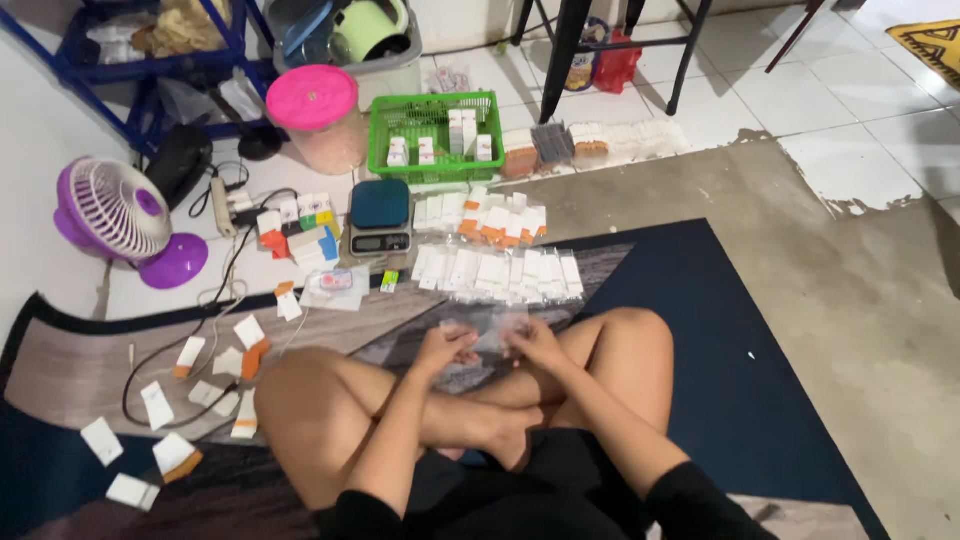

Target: The person sits on the floor and repeatedly picks up small white rectangular boxes, places them into clear plastic bags, and sets the filled bags aside. The person handles the boxes one at a time, filling multiple bags over the course of the video.

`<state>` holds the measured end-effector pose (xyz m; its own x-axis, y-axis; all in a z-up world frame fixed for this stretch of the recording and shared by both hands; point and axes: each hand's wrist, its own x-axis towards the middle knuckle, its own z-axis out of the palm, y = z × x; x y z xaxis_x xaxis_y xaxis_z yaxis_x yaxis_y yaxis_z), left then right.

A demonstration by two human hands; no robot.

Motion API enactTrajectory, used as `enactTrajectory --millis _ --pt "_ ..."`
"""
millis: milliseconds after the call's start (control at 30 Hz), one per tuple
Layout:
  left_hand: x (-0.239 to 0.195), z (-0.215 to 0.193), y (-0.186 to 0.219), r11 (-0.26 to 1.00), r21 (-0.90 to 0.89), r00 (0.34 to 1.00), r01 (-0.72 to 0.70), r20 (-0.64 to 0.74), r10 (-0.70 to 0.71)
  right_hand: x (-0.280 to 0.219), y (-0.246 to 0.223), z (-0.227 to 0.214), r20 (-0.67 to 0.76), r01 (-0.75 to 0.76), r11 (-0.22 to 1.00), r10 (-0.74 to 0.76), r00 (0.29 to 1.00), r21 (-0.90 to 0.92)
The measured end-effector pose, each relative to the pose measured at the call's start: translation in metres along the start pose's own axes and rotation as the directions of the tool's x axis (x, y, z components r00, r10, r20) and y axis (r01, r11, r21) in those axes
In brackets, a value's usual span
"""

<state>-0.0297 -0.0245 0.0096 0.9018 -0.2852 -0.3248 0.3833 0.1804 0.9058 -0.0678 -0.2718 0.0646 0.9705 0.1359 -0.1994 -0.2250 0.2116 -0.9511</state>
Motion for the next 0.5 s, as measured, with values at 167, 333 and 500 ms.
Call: enactTrajectory --millis 167,333,500 --pt "-0.021 0.031 0.007 0.996 -0.081 0.997 0.045 -0.066 -0.050 0.004 0.012 -0.009 -0.117 -0.057 0.996 0.050 0.992 -0.061" --pt "-0.031 0.040 0.022 0.981 -0.195 0.994 -0.016 -0.113 -0.007 -0.004 0.007 0.006 -0.118 0.005 0.984 -0.026 0.993 -0.178" --pt "-0.022 0.045 0.022 0.993 0.077 0.949 -0.085 -0.298 0.105 -0.021 -0.033 0.021 -0.082 0.009 0.997 -0.015 0.997 -0.078"
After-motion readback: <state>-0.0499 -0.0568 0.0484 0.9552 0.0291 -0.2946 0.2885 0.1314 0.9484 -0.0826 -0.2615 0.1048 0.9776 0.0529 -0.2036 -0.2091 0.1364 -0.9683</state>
